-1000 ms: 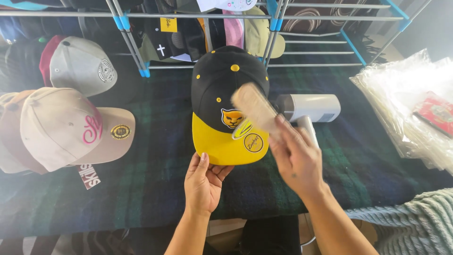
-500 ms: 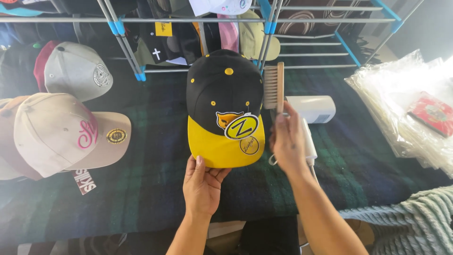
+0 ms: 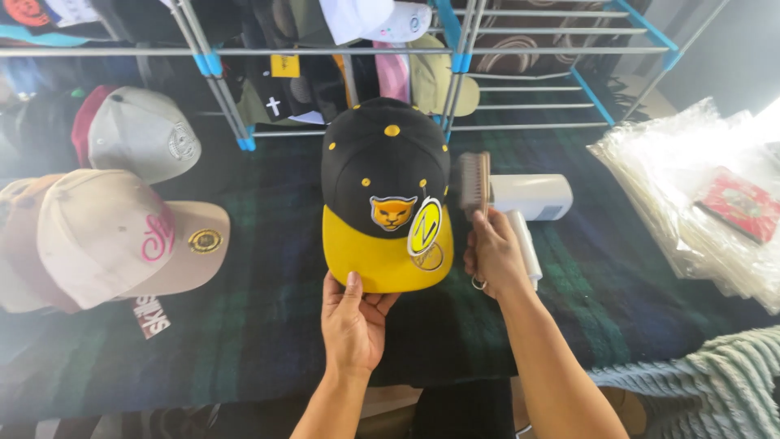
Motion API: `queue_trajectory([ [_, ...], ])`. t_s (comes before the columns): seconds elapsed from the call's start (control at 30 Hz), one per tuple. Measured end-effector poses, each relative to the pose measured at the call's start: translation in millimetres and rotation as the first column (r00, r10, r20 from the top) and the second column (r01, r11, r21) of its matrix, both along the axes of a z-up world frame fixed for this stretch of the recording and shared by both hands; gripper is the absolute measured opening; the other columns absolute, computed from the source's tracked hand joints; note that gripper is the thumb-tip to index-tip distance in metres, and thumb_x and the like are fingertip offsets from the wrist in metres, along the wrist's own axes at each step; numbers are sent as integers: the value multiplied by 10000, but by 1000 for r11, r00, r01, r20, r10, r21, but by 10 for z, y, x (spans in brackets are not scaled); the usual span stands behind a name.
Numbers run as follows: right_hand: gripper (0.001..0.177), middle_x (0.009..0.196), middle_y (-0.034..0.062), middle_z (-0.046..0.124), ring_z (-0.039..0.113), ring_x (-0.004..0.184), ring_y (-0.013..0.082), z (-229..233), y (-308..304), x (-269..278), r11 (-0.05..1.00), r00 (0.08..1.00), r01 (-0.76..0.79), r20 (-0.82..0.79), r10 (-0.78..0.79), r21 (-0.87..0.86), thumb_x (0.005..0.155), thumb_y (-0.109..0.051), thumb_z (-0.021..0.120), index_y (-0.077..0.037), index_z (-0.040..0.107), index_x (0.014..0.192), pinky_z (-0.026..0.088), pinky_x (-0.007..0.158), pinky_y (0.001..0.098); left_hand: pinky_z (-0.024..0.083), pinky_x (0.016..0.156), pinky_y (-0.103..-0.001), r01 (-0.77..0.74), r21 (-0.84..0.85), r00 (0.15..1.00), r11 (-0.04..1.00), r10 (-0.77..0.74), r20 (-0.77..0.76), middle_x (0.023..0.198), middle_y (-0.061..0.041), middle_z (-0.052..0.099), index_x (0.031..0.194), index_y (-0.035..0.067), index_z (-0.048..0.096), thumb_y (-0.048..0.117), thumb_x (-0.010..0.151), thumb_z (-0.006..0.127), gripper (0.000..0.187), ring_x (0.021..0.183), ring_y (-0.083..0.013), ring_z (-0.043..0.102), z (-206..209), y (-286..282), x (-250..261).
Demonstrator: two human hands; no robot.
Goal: Cleaning and reshaping baseball caps using a hair dryer, a brush, and a wooden hat form.
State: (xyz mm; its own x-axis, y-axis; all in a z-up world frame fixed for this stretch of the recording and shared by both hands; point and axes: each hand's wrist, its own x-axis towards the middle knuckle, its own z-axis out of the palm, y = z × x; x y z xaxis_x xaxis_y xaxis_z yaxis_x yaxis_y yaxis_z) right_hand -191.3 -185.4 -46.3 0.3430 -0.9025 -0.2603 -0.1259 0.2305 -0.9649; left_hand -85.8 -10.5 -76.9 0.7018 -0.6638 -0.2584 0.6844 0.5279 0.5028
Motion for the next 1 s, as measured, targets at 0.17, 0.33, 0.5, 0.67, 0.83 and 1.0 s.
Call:
queue_trajectory([
  [0.17, 510, 954, 110, 644, 556, 502, 126, -30, -30, -5, 984, 939, -124, 335, 76, 124, 897, -231, 691, -121, 523, 1366, 459, 447, 203, 557, 947, -558, -10, -14, 1000, 1000, 10, 3, 1379, -176, 653, 1416, 109, 502, 180, 942, 552, 482, 1237, -373, 650, 168, -22, -42],
  [0.33, 461, 679, 152, 586, 525, 287, 214, 97, 123, 174, 999, 705, -49, 709, 34, 0, 892, 56, 707, -62, 539, 1304, 386, 249, 247, 614, 918, -591, -26, -99, 997, 995, 34, 73, 1180, -206, 693, 1333, 187, 511, 214, 1012, 530, 323, 1058, -424, 722, 283, -90, 31],
  [0.5, 225, 759, 75, 622, 609, 485, 180, 229, -123, 116, 976, 719, 181, 693, -50, -118, 990, -65, 663, -186, 552, 1143, 409, 307, 234, 691, 807, -517, -263, -211, 824, 941, 333, 459, 1100, -183, 734, 1226, 131, 587, 184, 992, 650, 248, 974, -344, 772, 792, 67, 522],
  [0.67, 257, 731, 49, 515, 505, 466, 156, 743, -218, -542, 874, 800, 319, 598, -42, -366, 929, -60, 631, -139, 562, 1164, 330, 269, 280, 504, 1015, -301, -385, -119, 196, 915, 207, 958, 1438, -75, 568, 1488, 104, 451, 353, 1134, 486, 435, 1242, -180, 585, 1917, 643, 1061],
  [0.83, 201, 1010, 223, 649, 649, 649, 191, 1092, 34, -554, 652, 878, 127, 391, 278, -748, 1051, 18, 593, -181, 580, 1076, 432, 376, 202, 351, 599, -375, -657, 120, -333, 744, -429, 840, 916, -39, 593, 1174, 85, 695, 56, 1240, 652, 84, 737, -154, 488, 2621, 382, 953],
  [1.0, 287, 754, -80, 408, 470, 653, 34, 1206, 116, -115, 505, 826, -279, 64, 560, -816, 953, -42, 722, -192, 478, 927, 462, 600, 191, 440, 698, -473, -332, 255, -707, 908, -418, 570, 1084, -96, 744, 1281, 185, 699, 242, 1050, 562, 275, 933, -352, 652, 2729, -241, 765],
])
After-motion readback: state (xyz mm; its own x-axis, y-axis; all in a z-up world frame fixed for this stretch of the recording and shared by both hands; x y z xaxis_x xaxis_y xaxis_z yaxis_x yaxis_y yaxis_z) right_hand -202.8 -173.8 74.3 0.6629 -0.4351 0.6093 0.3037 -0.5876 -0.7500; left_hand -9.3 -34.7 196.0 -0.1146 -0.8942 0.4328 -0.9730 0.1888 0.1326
